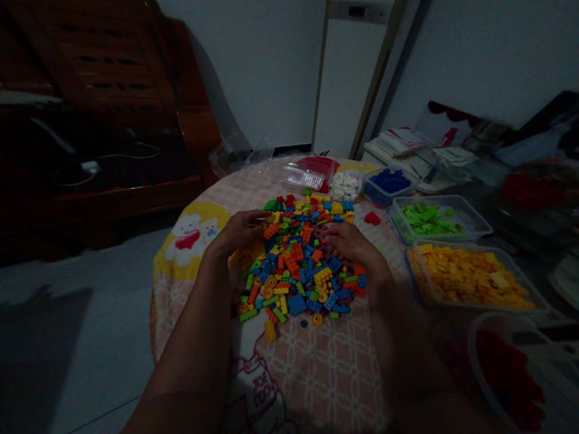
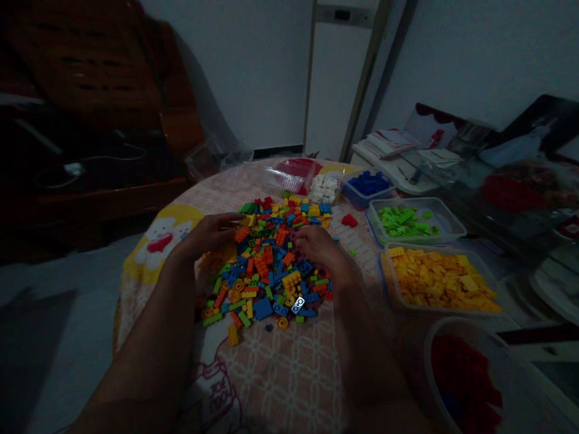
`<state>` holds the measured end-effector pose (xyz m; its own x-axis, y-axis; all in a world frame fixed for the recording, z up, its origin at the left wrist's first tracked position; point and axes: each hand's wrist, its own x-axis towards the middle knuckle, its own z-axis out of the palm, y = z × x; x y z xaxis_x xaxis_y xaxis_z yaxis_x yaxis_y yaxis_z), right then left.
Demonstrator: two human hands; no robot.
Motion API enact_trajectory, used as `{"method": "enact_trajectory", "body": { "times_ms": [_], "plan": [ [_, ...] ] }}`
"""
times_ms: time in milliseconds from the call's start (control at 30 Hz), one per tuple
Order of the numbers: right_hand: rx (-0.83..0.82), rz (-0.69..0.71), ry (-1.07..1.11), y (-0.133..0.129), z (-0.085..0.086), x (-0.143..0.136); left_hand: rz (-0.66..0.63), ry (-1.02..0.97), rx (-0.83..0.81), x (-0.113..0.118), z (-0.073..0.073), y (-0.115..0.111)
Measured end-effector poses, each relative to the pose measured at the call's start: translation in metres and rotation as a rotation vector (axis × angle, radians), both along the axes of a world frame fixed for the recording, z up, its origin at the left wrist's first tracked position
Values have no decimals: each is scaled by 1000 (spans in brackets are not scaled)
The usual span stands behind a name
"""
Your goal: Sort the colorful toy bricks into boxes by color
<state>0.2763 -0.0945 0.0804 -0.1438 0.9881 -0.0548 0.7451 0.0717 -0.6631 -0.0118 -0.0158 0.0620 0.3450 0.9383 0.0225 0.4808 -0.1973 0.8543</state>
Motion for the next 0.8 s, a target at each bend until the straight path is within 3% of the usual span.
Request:
{"method": "enact_trajectory", "body": {
  "times_ms": [100, 333, 567, 800],
  "plan": [
    [-5, 43, -94, -1, 4, -5, 17, 46, 14, 1, 2, 0],
    [105, 173, -268, -8, 8, -38, -119, 147, 118, 7, -5, 7],
    [85, 295, -343, -23, 9, -65, -32, 174, 138, 5, -13, 15],
    [99, 135, -344, -13, 8, -36, 167, 267, 119, 2, -9, 13]
  ]
}}
